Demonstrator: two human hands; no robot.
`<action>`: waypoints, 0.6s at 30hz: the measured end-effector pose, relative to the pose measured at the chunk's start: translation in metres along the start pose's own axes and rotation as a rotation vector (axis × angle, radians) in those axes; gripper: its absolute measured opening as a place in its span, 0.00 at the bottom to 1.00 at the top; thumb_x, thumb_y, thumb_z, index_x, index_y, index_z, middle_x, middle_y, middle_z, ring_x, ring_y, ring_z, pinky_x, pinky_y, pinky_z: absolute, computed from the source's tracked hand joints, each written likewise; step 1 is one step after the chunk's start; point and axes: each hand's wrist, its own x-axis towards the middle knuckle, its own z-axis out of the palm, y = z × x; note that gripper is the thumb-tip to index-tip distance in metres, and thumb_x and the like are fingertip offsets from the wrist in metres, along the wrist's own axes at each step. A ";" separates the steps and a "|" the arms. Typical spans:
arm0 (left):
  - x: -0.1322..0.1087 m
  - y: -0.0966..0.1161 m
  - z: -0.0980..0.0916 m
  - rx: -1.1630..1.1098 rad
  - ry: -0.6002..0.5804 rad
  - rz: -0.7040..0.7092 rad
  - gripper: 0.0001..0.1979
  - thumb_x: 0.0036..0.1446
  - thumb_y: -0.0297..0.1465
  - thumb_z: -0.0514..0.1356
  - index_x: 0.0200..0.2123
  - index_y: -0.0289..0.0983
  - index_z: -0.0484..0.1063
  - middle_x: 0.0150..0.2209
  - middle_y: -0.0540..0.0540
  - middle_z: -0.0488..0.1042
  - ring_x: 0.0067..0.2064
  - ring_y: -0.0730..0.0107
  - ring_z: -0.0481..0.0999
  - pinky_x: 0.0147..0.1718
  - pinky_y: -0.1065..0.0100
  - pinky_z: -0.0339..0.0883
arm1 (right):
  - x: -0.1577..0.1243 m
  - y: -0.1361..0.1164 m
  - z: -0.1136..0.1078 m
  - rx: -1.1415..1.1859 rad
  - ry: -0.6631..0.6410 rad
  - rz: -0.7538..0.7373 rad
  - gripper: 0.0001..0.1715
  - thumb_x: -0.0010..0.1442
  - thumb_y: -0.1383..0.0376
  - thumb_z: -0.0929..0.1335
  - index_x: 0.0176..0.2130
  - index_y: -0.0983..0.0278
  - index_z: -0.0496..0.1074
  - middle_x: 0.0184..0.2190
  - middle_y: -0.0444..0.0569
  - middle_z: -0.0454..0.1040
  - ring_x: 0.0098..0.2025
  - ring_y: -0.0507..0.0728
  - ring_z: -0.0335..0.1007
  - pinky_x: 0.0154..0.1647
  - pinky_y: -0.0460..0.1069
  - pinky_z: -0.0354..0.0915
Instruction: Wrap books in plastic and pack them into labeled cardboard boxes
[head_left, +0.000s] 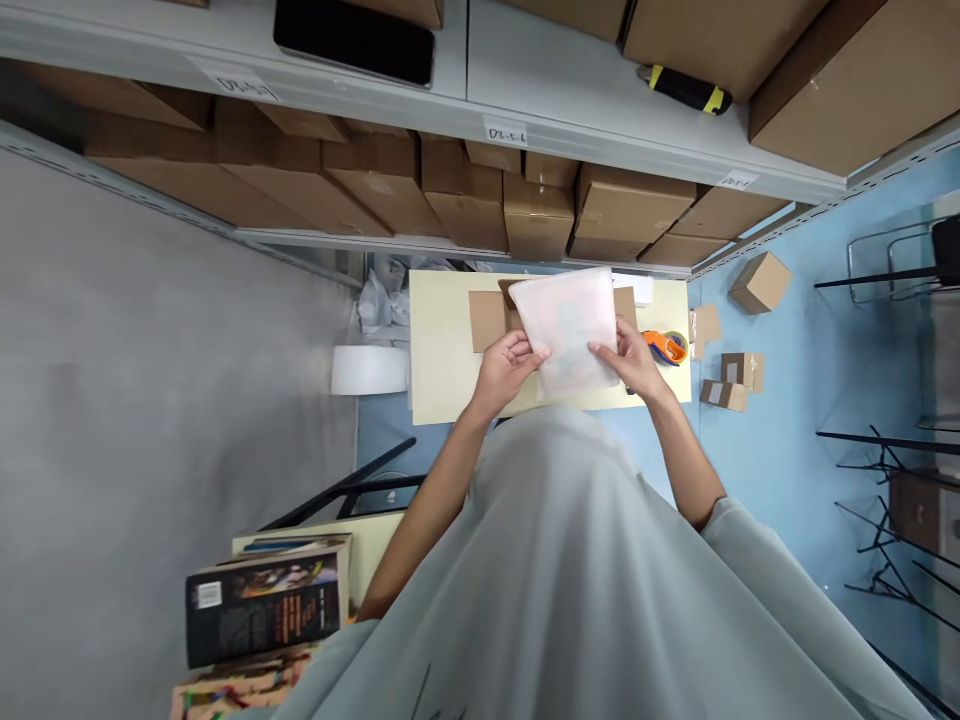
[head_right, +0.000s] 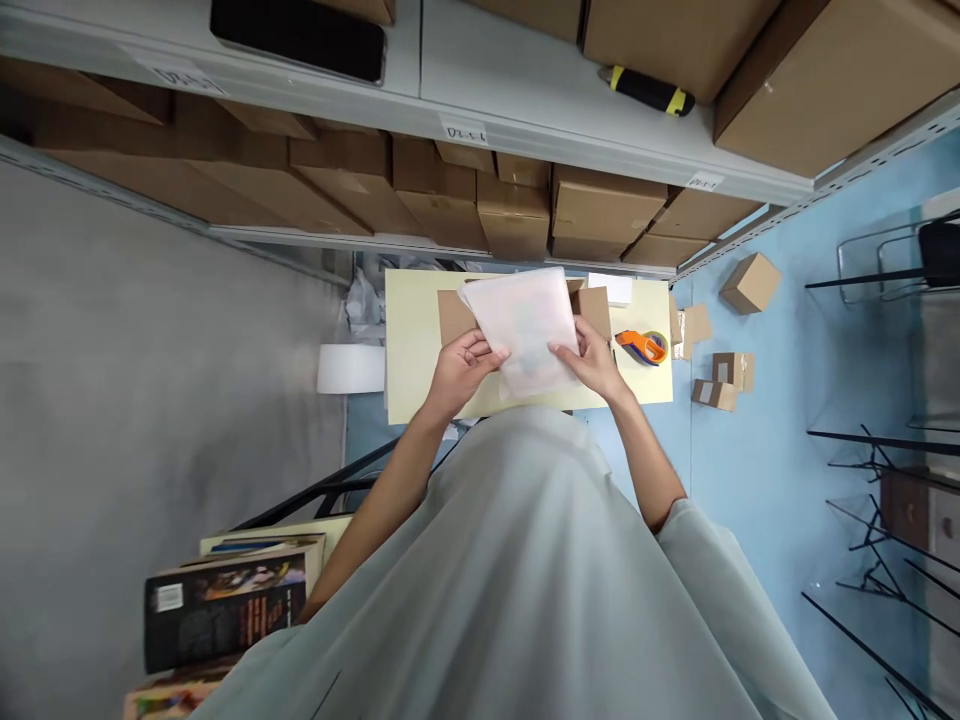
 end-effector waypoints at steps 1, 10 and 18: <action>0.004 0.000 -0.006 0.013 -0.015 0.003 0.36 0.47 0.59 0.82 0.45 0.38 0.79 0.44 0.37 0.89 0.51 0.49 0.89 0.54 0.50 0.85 | 0.003 -0.006 0.001 -0.041 0.006 -0.028 0.39 0.61 0.32 0.78 0.54 0.56 0.78 0.52 0.53 0.84 0.59 0.71 0.81 0.66 0.66 0.78; 0.034 -0.033 -0.073 0.661 -0.100 0.182 0.27 0.55 0.42 0.80 0.57 0.41 0.85 0.67 0.34 0.81 0.77 0.32 0.70 0.78 0.35 0.63 | 0.057 -0.057 -0.026 -0.579 0.063 -0.191 0.30 0.73 0.43 0.72 0.61 0.61 0.79 0.56 0.54 0.83 0.61 0.73 0.76 0.67 0.65 0.72; 0.026 -0.072 -0.076 0.802 -0.147 0.306 0.14 0.63 0.24 0.66 0.48 0.42 0.88 0.67 0.39 0.81 0.83 0.36 0.62 0.80 0.34 0.60 | 0.108 -0.037 -0.010 -1.211 -0.386 0.014 0.26 0.73 0.65 0.66 0.66 0.55 0.79 0.57 0.52 0.87 0.58 0.74 0.81 0.62 0.62 0.71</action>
